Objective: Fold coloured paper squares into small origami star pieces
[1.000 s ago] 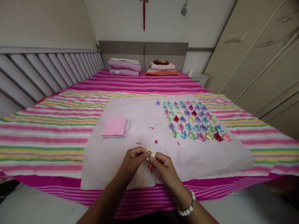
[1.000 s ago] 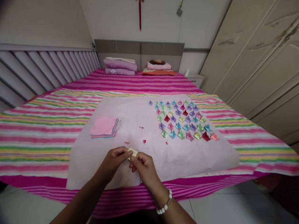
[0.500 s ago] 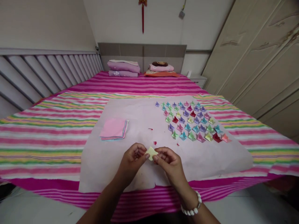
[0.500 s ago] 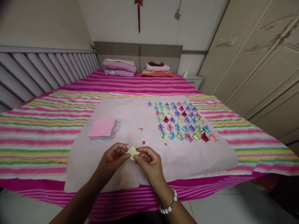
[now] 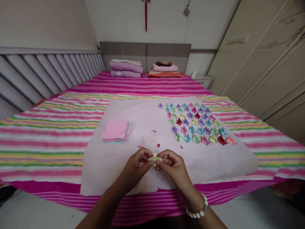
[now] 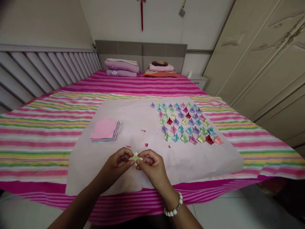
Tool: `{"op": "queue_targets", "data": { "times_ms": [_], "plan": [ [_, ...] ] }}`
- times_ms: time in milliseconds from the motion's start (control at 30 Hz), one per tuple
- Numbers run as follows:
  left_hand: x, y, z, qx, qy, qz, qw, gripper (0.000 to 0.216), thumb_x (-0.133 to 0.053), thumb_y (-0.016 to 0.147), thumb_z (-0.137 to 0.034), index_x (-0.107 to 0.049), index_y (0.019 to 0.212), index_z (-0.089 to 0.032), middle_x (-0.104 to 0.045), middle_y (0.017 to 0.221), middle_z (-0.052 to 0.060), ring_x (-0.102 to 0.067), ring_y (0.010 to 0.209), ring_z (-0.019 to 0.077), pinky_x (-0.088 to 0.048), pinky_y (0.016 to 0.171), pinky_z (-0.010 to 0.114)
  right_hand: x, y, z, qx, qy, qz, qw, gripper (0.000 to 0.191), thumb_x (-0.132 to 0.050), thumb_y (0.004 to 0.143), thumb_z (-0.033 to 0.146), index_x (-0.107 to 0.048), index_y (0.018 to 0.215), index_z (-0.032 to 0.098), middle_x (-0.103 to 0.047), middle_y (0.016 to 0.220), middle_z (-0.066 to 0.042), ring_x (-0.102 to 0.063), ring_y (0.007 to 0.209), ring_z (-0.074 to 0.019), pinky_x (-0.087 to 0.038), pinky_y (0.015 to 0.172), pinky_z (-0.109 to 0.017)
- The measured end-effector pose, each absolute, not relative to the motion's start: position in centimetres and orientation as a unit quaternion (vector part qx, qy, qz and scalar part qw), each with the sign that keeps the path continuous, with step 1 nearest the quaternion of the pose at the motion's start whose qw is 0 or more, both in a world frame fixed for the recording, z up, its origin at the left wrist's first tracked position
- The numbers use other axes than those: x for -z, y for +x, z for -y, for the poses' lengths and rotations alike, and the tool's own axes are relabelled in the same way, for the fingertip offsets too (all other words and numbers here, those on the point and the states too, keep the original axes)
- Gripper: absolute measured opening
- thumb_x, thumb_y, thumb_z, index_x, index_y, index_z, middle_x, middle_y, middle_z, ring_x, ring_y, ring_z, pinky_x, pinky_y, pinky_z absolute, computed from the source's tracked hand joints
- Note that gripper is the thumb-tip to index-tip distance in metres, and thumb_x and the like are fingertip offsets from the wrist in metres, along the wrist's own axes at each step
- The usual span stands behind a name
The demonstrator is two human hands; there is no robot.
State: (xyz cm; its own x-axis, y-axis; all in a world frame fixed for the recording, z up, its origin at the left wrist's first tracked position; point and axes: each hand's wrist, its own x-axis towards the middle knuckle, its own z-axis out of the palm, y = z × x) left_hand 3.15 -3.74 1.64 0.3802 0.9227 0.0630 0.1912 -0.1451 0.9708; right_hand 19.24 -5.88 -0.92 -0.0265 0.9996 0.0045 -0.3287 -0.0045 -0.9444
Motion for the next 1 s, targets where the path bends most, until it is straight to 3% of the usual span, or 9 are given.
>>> {"op": "queue_targets", "data": {
  "times_ms": [367, 667, 1000],
  "plan": [
    [-1.27, 3.4, 3.79, -0.403, 0.579, -0.411, 0.578, 0.013, -0.07, 0.072, -0.028, -0.066, 0.077, -0.017, -0.066, 0.071, 0.001, -0.061, 0.066, 0.0144, -0.047, 0.061, 0.025, 0.82, 19.45, 5.95, -0.607, -0.394, 0.423, 0.545, 0.023, -0.08, 0.067, 0.031, -0.066, 0.079, 0.017, -0.07, 0.062, 0.0, -0.065, 0.053, -0.0126, -0.052, 0.054, -0.024],
    [-1.05, 3.58, 4.05, -0.41, 0.51, -0.402, 0.64, 0.016, -0.075, 0.068, -0.027, -0.069, 0.079, -0.016, -0.071, 0.074, 0.003, -0.065, 0.069, 0.0153, -0.051, 0.066, 0.027, 1.05, 19.41, 5.87, -0.59, -0.401, 0.425, 0.557, 0.019, -0.078, 0.069, 0.031, -0.067, 0.076, 0.017, -0.068, 0.055, 0.0, -0.064, 0.049, -0.0132, -0.05, 0.052, -0.023],
    [-1.03, 3.61, 4.23, -0.433, 0.466, -0.444, 0.631, 0.012, -0.077, 0.062, -0.024, -0.07, 0.069, -0.016, -0.069, 0.06, 0.001, -0.065, 0.06, 0.0147, -0.053, 0.062, 0.028, 1.21, 19.46, 5.87, -0.597, -0.37, 0.419, 0.575, 0.007, -0.074, 0.07, 0.022, -0.069, 0.072, 0.018, -0.067, 0.058, 0.001, -0.063, 0.052, -0.0138, -0.051, 0.055, -0.026]
  ]
}}
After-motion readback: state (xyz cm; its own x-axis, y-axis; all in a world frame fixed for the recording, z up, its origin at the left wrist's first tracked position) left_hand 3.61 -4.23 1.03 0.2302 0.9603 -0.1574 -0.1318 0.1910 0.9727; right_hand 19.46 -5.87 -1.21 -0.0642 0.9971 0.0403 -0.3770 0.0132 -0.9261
